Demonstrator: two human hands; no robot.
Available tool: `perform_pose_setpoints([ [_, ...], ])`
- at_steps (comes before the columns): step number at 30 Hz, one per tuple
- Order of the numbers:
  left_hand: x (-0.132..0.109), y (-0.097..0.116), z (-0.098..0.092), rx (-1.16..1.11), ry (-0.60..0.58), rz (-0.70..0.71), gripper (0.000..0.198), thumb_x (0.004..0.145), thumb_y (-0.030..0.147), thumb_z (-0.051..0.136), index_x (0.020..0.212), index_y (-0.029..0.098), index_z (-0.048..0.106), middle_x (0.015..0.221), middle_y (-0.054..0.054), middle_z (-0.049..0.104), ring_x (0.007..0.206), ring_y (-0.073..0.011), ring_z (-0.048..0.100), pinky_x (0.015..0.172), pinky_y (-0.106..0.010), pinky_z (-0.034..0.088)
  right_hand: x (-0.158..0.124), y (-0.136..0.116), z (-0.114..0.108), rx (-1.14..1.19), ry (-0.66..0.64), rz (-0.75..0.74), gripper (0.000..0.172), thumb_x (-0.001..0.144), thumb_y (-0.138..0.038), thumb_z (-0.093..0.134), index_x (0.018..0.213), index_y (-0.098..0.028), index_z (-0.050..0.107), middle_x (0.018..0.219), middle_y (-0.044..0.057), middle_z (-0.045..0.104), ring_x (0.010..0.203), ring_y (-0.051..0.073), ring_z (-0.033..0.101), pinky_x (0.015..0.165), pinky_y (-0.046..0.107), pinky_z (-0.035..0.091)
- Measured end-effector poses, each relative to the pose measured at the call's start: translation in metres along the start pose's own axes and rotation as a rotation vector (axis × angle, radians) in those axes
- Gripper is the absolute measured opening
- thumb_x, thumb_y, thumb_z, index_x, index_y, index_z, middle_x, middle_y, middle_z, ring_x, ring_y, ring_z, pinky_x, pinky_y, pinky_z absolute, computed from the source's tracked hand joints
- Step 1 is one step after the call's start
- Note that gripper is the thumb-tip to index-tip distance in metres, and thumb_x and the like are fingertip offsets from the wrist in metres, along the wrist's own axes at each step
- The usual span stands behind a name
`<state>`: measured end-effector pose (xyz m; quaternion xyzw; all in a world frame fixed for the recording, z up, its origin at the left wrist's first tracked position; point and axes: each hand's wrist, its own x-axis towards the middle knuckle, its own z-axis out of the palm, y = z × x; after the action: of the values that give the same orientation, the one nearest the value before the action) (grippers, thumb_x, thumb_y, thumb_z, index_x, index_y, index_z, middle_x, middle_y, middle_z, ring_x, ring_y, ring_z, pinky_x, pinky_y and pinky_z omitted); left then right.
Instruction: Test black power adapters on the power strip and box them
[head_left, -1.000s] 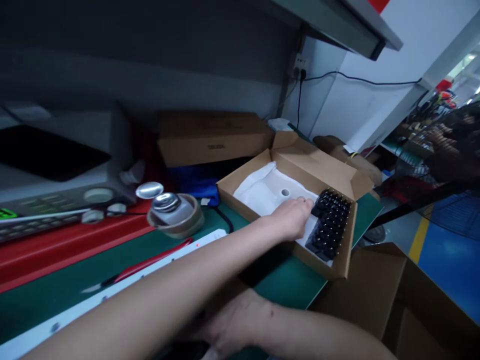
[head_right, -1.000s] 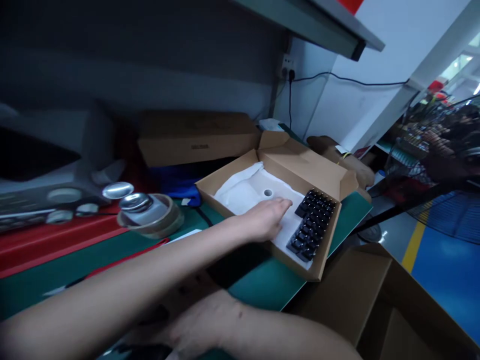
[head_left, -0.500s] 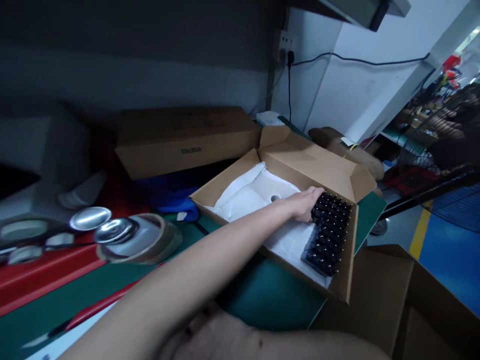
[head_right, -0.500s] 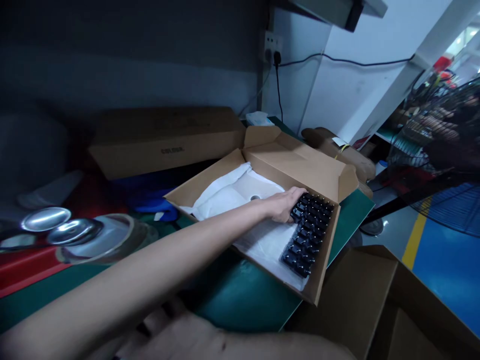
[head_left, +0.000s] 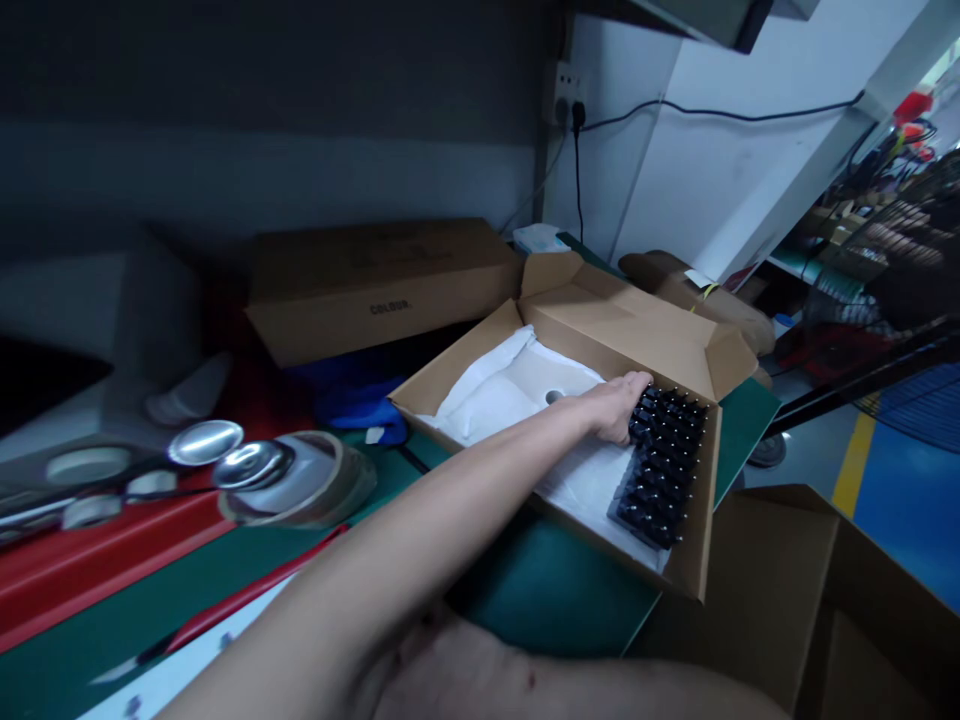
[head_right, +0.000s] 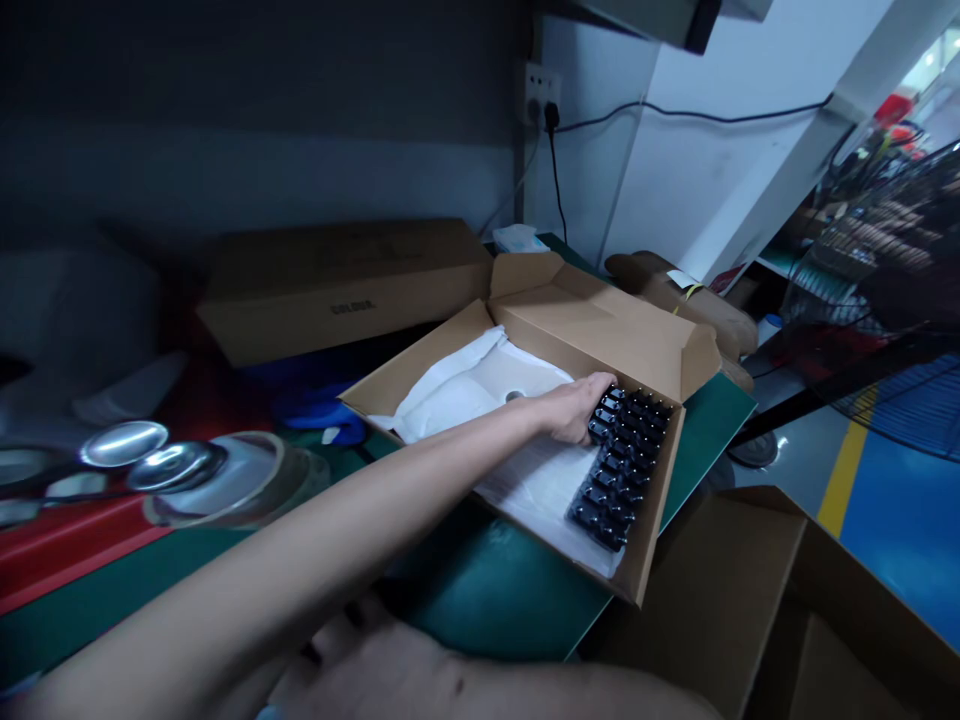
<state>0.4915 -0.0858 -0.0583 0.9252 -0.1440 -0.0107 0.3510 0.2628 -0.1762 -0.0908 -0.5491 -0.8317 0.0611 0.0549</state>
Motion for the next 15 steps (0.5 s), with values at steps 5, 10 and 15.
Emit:
perform_pose_setpoints([
  [5,-0.018,0.016,-0.021,0.018,0.096,-0.012,0.094,0.060,0.014,0.073,0.143,0.014,0.028,0.148,-0.020,0.040,0.134,-0.0332,0.047,0.112,-0.043,0.041,-0.015,0.002,-0.024,-0.017,0.083,-0.003,0.061,0.089,-0.077,0.049,0.140,-0.043,0.048,0.157,-0.001,0.038,0.143,0.034,0.030,0.115,0.061,0.031],
  [10,-0.096,0.065,-0.052,-0.024,0.317,0.066,0.104,0.060,0.012,0.068,0.150,0.021,0.015,0.153,-0.017,0.032,0.136,-0.0337,0.044,0.113,-0.046,0.042,-0.021,0.003,-0.019,0.038,0.258,-0.016,0.063,0.088,-0.075,0.053,0.139,-0.038,0.050,0.162,0.004,0.029,0.147,0.032,0.025,0.115,0.053,0.034],
  [15,-0.232,0.116,-0.036,-0.088,0.491,-0.092,0.111,0.063,0.015,0.068,0.154,0.028,0.006,0.152,-0.013,0.034,0.140,-0.0349,0.040,0.119,-0.052,0.036,-0.016,0.003,0.011,0.185,0.272,-0.054,0.070,0.088,-0.071,0.056,0.146,-0.033,0.045,0.155,0.003,0.042,0.141,0.029,0.035,0.113,0.043,0.041],
])
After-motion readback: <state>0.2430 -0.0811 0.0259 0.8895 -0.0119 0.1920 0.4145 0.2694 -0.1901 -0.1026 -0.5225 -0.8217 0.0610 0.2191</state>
